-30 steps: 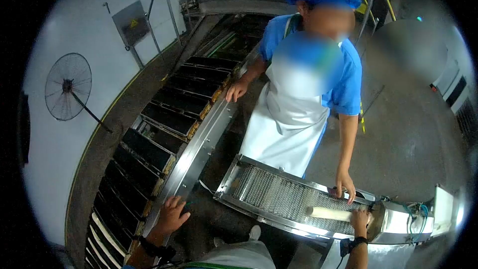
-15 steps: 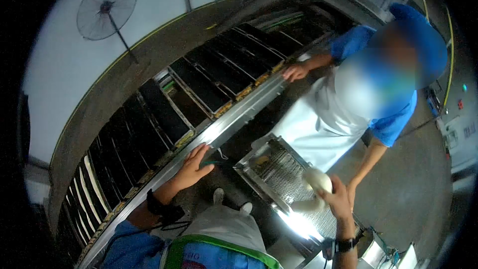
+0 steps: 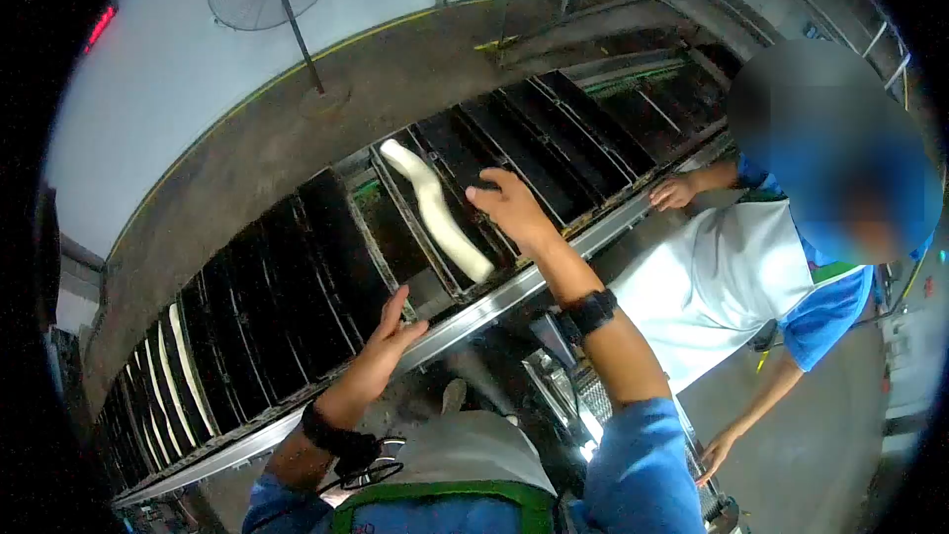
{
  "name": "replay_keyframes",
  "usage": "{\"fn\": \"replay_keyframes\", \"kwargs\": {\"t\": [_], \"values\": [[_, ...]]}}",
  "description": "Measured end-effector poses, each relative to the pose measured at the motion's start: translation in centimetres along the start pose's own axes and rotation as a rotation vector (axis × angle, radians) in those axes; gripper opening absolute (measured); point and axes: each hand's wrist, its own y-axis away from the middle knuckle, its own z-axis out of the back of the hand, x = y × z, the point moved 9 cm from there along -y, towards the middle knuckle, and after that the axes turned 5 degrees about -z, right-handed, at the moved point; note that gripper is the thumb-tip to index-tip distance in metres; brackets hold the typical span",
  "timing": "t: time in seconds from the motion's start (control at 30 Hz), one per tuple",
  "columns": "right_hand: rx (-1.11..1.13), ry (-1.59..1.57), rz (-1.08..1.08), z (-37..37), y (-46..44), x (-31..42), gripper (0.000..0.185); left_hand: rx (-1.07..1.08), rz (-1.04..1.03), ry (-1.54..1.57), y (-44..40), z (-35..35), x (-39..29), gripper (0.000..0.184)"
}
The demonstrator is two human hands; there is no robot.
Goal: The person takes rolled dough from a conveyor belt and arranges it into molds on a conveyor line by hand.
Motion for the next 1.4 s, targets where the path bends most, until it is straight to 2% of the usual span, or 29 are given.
{"fn": "replay_keyframes", "kwargs": {"t": [0.03, 0.1, 0.17, 0.2, 0.23, 0.33, 0.37, 0.47, 0.53, 0.57, 0.63, 0.7, 0.73, 0.77, 0.83, 0.9, 0.97, 1.0, 1.07, 1.17, 1.23, 1.27, 1.37, 1.4], "values": [[0.062, 0.03, -0.062, 0.1, 0.8, -1.3, 0.052, -0.024, 0.093, 0.086, -1.0, -0.8, 0.6, 0.07], [0.06, 0.003, -0.018, 1.8, 2.8, -3.1, 0.046, -0.147, 0.158, 0.157, -4.0, -2.0, 2.5, 0.071], [0.065, 0.014, -0.012, 4.0, 5.0, -5.6, 0.041, -0.176, 0.123, 0.3, -7.0, -3.7, 3.2, 0.069], [0.103, 0.02, -0.113, 5.0, 6.4, -7.3, 0.042, -0.211, 0.078, 0.31, -9.9, -3.7, 7.4, 0.059], [0.131, 0.024, -0.212, 5.9, 7.9, -9.0, 0.043, -0.211, 0.227, 0.563, -8.6, -5.2, 4.5, 0.046], [0.059, -0.007, -0.204, 9.5, 11.7, -13.6, 0.033, -0.291, 0.357, 0.491, -11.8, -3.5, 13.7, 0.04], [0.024, -0.049, -0.264, 10.9, 13.6, -14.4, 0.03, -0.29, 0.351, 0.447, -11.9, -3.9, 13.6, 0.047], [-0.069, -0.209, -0.247, 13.6, 18.1, -18.2, 0.029, -0.262, 0.294, 0.305, -11.1, -4.4, 10.5, 0.067], [-0.027, -0.187, -0.367, 13.0, 20.8, -19.6, 0.035, -0.181, 0.257, 0.31, -10.9, -4.8, 10.0, 0.067], [-0.061, -0.19, -0.346, 13.3, 22.0, -19.9, 0.035, -0.173, 0.233, 0.299, -10.8, -5.0, 9.5, 0.067], [-0.198, -0.112, -0.449, 14.6, 24.5, -22.1, 0.036, -0.167, 0.199, 0.284, -11.8, -5.9, 8.8, 0.066], [-0.232, -0.1, -0.473, 15.0, 26.5, -22.3, 0.038, -0.11, 0.195, 0.393, -12.1, -7.0, 9.2, 0.068], [-0.244, -0.152, -0.427, 15.3, 27.3, -22.7, 0.04, -0.227, 0.215, 0.184, -11.5, -6.8, 7.8, 0.068], [-0.261, -0.211, -0.381, 16.3, 27.9, -22.8, 0.043, -0.173, 0.176, 0.21, -13.1, -6.9, 9.0, 0.069], [-0.383, -0.282, -0.363, 20.3, 29.1, -21.7, 0.048, -0.258, 0.114, 0.125, -12.0, -7.3, 4.5, 0.072], [-0.615, -0.247, -0.229, 26.4, 30.4, -16.7, 0.052, -0.389, 0.108, 0.304, -15.9, -4.7, 11.2, 0.065], [-0.758, -0.32, 0.018, 31.2, 31.6, -11.8, 0.054, -0.214, 0.154, 0.602, -15.1, -6.6, 8.4, 0.057], [-0.717, -0.37, 0.244, 31.2, 32.5, -7.1, 0.054, -0.114, 0.163, 0.561, -14.5, -7.5, 7.9, 0.057], [-0.697, -0.457, 0.433, 32.0, 34.6, -3.9, 0.052, 0.042, -0.168, 0.259, -13.3, -7.9, 5.1, 0.045], [-0.751, -0.434, 0.655, 29.3, 45.0, 1.0, 0.057, 0.113, 0.385, 0.636, -12.3, -10.4, 5.2, 0.036], [-1.042, -0.029, 0.795, 26.1, 56.7, 4.6, 0.062, 0.088, 0.391, 0.572, -12.4, -8.9, 6.4, 0.036], [-1.321, 0.115, 0.741, 24.5, 63.7, 4.6, 0.069, 0.082, 0.363, 0.527, -12.6, -8.5, 6.4, 0.036], [-1.728, 0.224, 0.926, 16.1, 79.1, 6.3, 0.076, 0.075, 0.337, 0.435, -13.4, -8.4, 6.7, 0.037], [-1.888, 0.237, 0.941, 13.3, 82.2, 5.5, 0.073, 0.081, 0.336, 0.409, -13.6, -8.5, 6.9, 0.037]]}}
